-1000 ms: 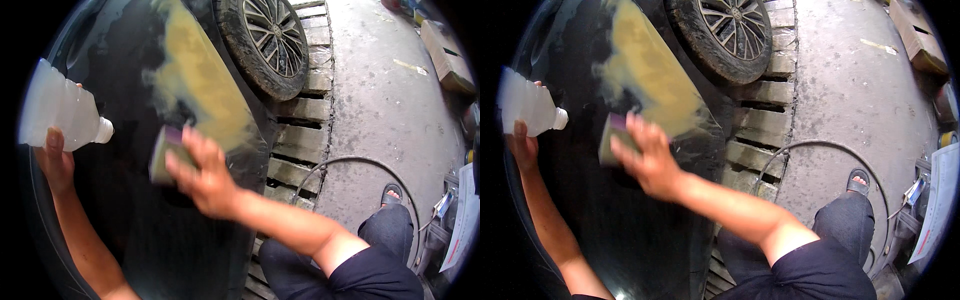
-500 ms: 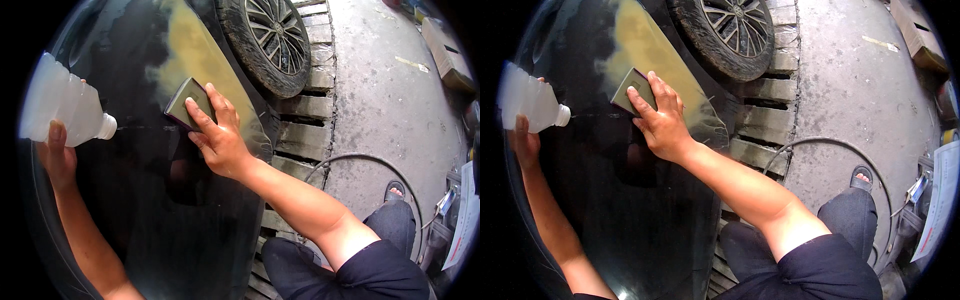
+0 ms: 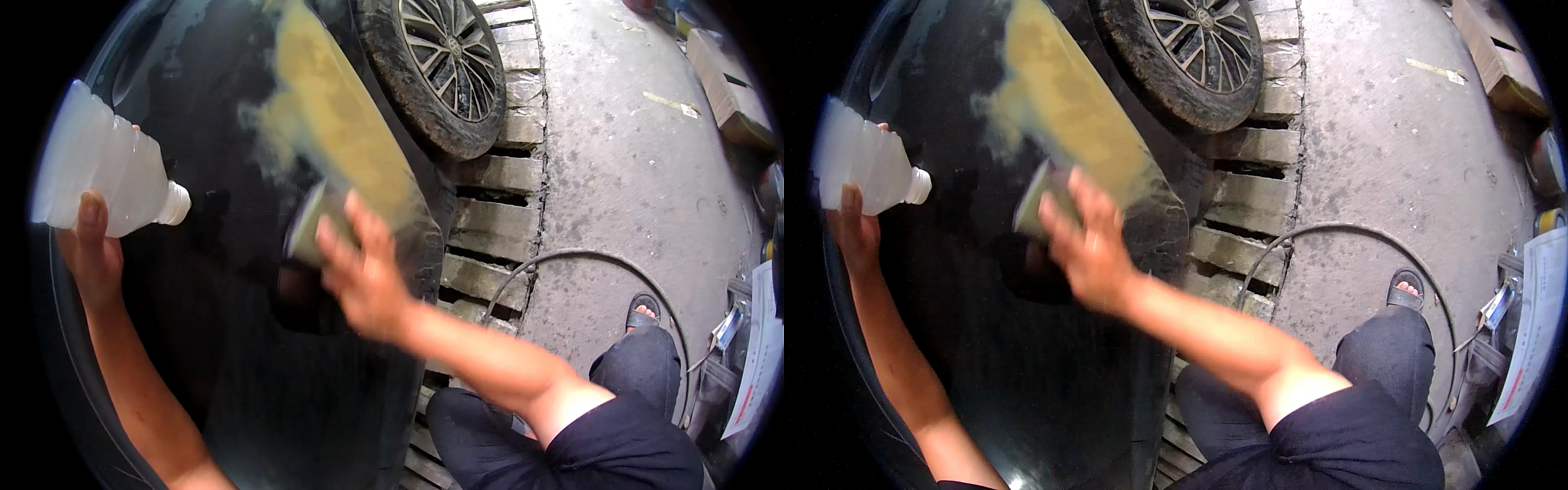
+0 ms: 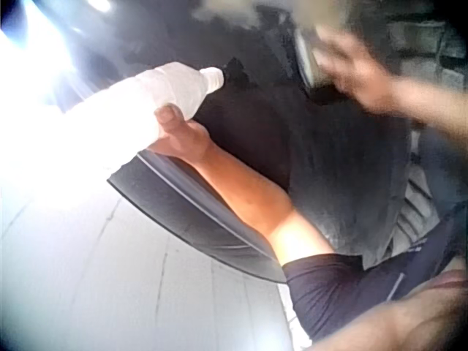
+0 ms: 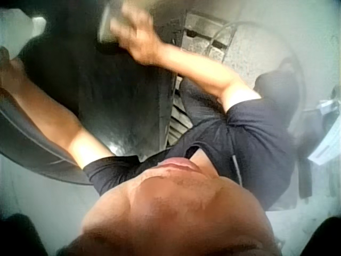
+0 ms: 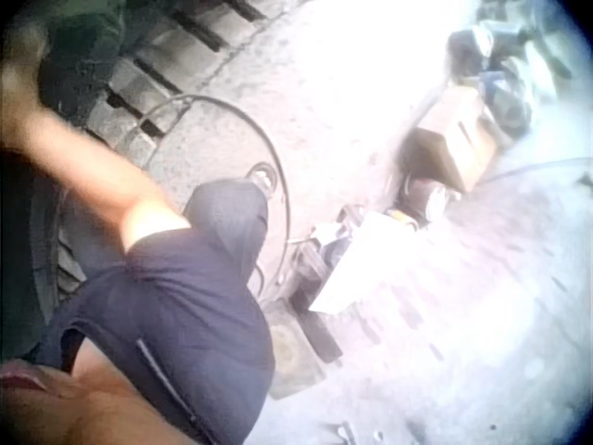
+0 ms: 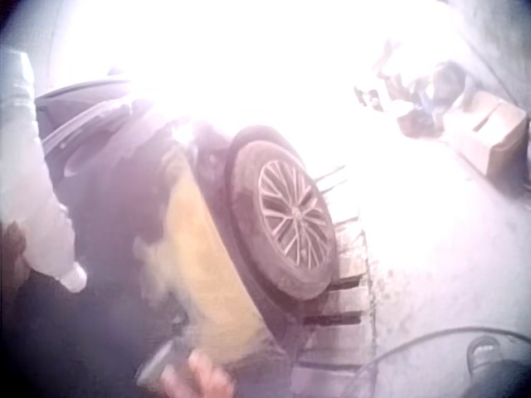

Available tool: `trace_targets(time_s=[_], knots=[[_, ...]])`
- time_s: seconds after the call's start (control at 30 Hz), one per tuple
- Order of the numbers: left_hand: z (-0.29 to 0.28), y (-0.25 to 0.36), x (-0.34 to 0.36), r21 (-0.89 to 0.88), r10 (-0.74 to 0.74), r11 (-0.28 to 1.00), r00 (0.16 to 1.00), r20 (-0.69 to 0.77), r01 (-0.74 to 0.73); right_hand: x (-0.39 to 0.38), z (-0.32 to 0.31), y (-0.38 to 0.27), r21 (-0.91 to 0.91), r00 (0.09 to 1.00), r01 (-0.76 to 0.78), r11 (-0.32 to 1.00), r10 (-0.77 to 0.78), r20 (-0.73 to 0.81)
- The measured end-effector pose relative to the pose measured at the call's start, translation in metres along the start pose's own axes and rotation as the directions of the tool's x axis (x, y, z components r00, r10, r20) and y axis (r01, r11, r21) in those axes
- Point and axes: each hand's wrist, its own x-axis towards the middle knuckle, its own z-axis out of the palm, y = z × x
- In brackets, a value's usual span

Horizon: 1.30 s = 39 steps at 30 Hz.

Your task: The person wet-sands a patched area of a car door, pouring water from a plastic bottle while scrubbing the surface with a sanding block and then smoothing the area by hand.

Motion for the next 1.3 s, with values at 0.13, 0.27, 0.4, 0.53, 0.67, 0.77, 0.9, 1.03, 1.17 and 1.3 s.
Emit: trace_targets(time_s=[0.13, 0.27, 0.4, 0.53, 0.67, 0.77, 0.9, 1.03, 1.17, 1.3], knots=[[0.0, 0.011, 0.003, -0.002, 0.0, 1.0, 1.0, 0.022, 0.0, -0.032, 0.005, -0.021, 0.092, 0.995, 0.072, 0.993, -0.077, 0.056], [0.003, 0.012, 0.001, 0.001, 0.0, 1.0, 0.999, 0.045, -0.001, 0.04, -0.011, 0.032, -0.051, 0.999, 0.018, 0.999, -0.02, -0.034], [-0.005, 0.002, 0.001, 0.035, 0.012, 0.999, 0.999, 0.049, -0.014, 0.007, 0.006, -0.011, 0.016, 0.996, 0.093, 0.996, -0.093, -0.001], [0.002, 0.014, 0.002, -0.096, -0.013, 0.995, 0.994, 0.113, 0.024, 0.006, 0.005, -0.003, 0.004, 0.999, 0.041, 0.999, -0.041, -0.002], [0.0, 0.002, 0.001, -0.071, -0.01, 0.997, 0.997, 0.073, 0.015, 0.02, -0.021, 0.048, -0.049, 0.997, 0.073, 0.996, -0.072, 0.02], [-0.006, -0.005, 0.004, -0.011, -0.006, 1.0, 0.999, 0.033, 0.006, 0.023, -0.002, 0.012, -0.013, 0.983, 0.182, 0.983, -0.182, -0.014], [-0.003, -0.003, 0.007, -0.066, 0.0, 0.998, 0.996, 0.091, 0.006, 0.026, 0.017, -0.048, 0.057, 0.968, 0.247, 0.967, -0.249, 0.039], [0.002, -0.002, 0.004, -0.057, -0.004, 0.998, 0.999, 0.041, 0.006, -0.01, -0.021, 0.055, -0.067, 1.0, 0.006, 0.998, -0.006, 0.005], [-0.006, -0.012, 0.001, -0.042, -0.033, 0.998, 0.998, 0.05, 0.035, -0.018, -0.008, 0.037, -0.047, 0.996, -0.056, 0.997, 0.052, -0.069], [-0.002, -0.002, 0.008, -0.082, 0.009, 0.997, 0.993, 0.122, 0.001, -0.003, 0.014, -0.041, 0.033, 0.979, 0.196, 0.98, -0.198, 0.048]])
